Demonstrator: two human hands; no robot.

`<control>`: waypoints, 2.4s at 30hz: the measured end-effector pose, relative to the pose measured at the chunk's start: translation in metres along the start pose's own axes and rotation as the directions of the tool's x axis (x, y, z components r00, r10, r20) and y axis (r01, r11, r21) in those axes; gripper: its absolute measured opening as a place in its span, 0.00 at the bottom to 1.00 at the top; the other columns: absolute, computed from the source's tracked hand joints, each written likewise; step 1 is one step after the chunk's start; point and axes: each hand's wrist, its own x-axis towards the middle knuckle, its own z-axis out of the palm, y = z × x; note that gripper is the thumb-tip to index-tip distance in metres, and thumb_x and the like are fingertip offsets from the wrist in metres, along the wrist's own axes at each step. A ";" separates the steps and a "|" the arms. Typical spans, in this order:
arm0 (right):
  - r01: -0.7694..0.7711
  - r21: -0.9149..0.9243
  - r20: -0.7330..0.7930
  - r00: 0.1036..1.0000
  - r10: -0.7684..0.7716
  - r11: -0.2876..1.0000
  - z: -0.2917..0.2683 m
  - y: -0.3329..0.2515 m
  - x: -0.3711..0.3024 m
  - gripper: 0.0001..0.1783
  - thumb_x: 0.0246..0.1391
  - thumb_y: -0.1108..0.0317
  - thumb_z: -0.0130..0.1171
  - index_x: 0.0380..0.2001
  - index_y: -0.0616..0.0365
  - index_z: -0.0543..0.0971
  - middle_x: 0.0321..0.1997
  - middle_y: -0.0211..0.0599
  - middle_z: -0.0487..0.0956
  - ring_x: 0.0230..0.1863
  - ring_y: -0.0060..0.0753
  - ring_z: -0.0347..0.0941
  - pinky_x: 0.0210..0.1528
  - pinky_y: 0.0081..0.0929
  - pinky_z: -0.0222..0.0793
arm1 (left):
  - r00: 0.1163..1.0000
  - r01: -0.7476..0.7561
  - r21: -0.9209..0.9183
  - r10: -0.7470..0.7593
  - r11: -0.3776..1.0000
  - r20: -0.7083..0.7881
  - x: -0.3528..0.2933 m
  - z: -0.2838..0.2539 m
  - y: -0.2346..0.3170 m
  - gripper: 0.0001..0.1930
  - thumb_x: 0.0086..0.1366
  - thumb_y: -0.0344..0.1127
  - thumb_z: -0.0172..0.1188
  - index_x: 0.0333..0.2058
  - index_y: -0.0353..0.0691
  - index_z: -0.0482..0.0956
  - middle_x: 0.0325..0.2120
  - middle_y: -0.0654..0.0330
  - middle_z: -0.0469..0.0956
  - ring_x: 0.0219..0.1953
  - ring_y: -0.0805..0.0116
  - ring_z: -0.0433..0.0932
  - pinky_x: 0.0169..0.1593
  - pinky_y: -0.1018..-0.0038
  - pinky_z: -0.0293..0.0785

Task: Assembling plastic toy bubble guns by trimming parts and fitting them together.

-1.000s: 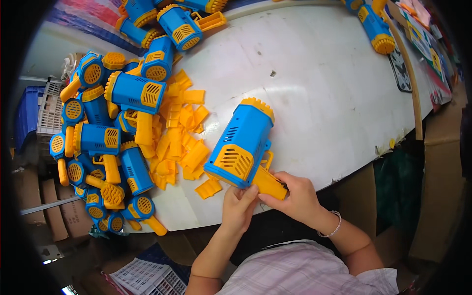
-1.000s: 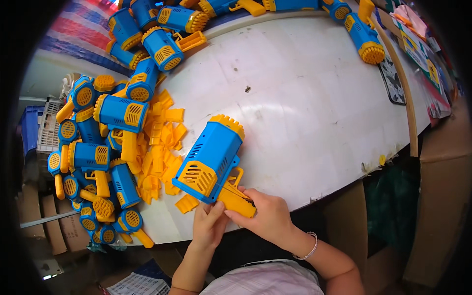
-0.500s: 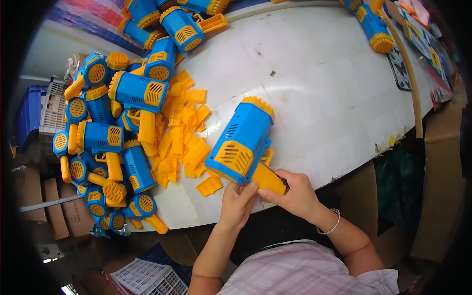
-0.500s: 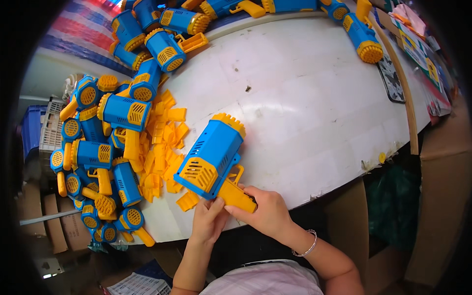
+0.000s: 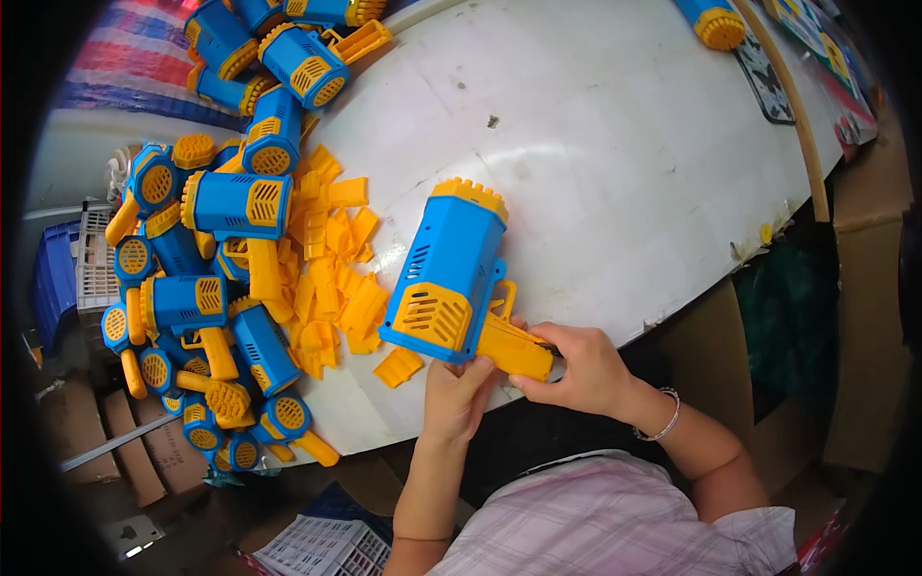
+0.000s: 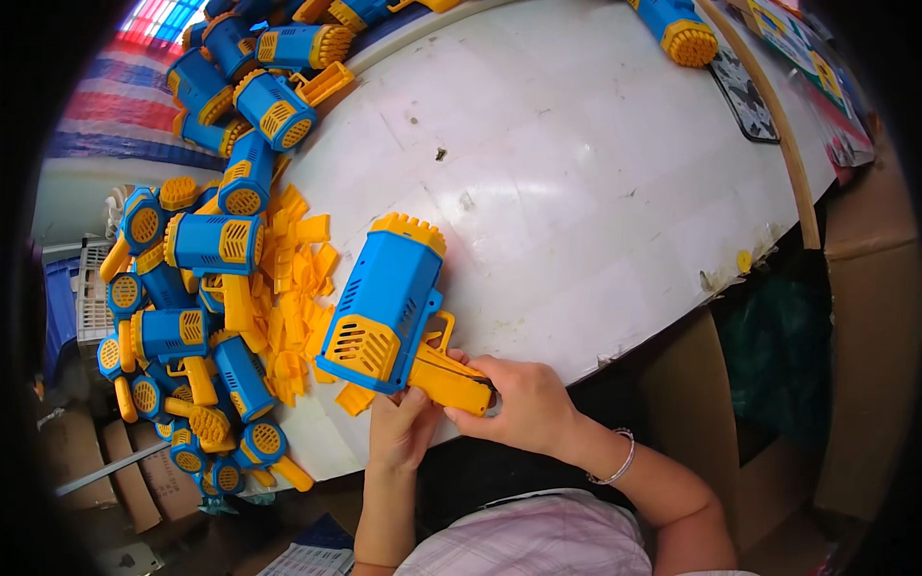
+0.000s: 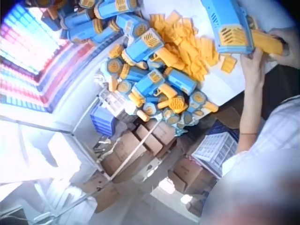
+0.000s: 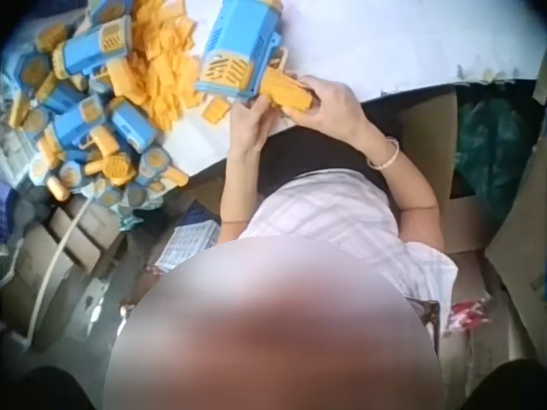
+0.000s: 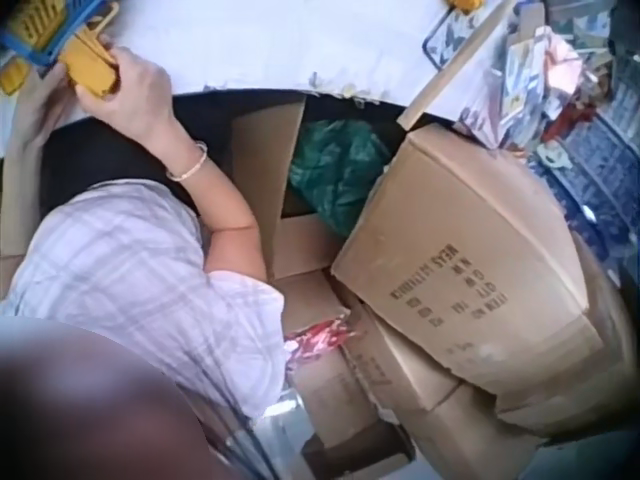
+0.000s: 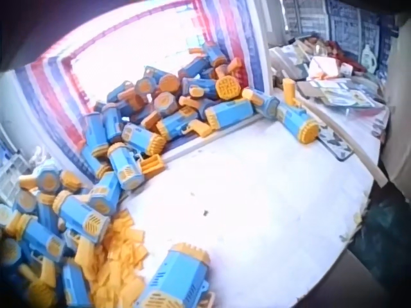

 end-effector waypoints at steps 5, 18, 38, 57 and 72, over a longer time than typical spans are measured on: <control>-0.022 0.029 0.038 0.999 0.021 0.999 0.001 0.000 0.002 0.23 0.38 0.58 0.62 0.35 0.65 0.75 0.23 0.44 0.77 0.21 0.32 0.76 0.24 0.21 0.72 | 0.995 -0.054 0.081 0.061 0.995 -0.083 -0.007 0.015 -0.003 0.25 0.59 0.30 0.53 0.53 0.28 0.57 0.47 0.46 0.67 0.51 0.56 0.67 0.56 0.64 0.61; -0.202 0.337 0.131 0.977 0.167 0.920 -0.002 -0.013 0.013 0.14 0.42 0.68 0.60 0.33 0.64 0.75 0.17 0.25 0.67 0.19 0.13 0.60 0.20 0.14 0.57 | 0.992 -0.115 -0.012 0.115 0.993 -0.049 -0.005 0.001 0.026 0.26 0.56 0.30 0.55 0.51 0.28 0.57 0.46 0.49 0.68 0.47 0.58 0.70 0.52 0.64 0.65; -0.191 0.295 -0.080 0.971 0.223 0.936 -0.018 -0.009 0.018 0.06 0.51 0.73 0.50 0.28 0.63 0.74 0.13 0.23 0.65 0.16 0.11 0.58 0.18 0.13 0.52 | 0.330 0.246 0.722 0.757 -0.646 0.564 -0.009 -0.087 0.339 0.20 0.51 0.29 0.61 0.45 0.40 0.73 0.34 0.54 0.70 0.36 0.57 0.71 0.40 0.69 0.68; -0.056 0.121 -0.138 0.988 0.072 0.991 -0.008 -0.002 0.013 0.12 0.53 0.74 0.45 0.42 0.62 0.65 0.22 0.26 0.67 0.20 0.14 0.59 0.23 0.14 0.55 | 0.812 0.032 0.857 0.513 -0.514 0.278 0.013 -0.076 0.185 0.10 0.47 0.33 0.61 0.29 0.37 0.73 0.27 0.55 0.72 0.36 0.55 0.71 0.37 0.66 0.69; -0.349 0.510 0.241 0.935 0.259 0.787 0.010 -0.048 0.033 0.13 0.53 0.73 0.48 0.43 0.62 0.70 0.19 0.26 0.68 0.15 0.15 0.56 0.19 0.14 0.55 | 0.642 -0.543 0.822 0.545 -0.171 0.538 -0.004 -0.021 0.062 0.08 0.49 0.18 0.53 0.30 0.34 0.75 0.40 0.50 0.72 0.44 0.55 0.72 0.41 0.71 0.71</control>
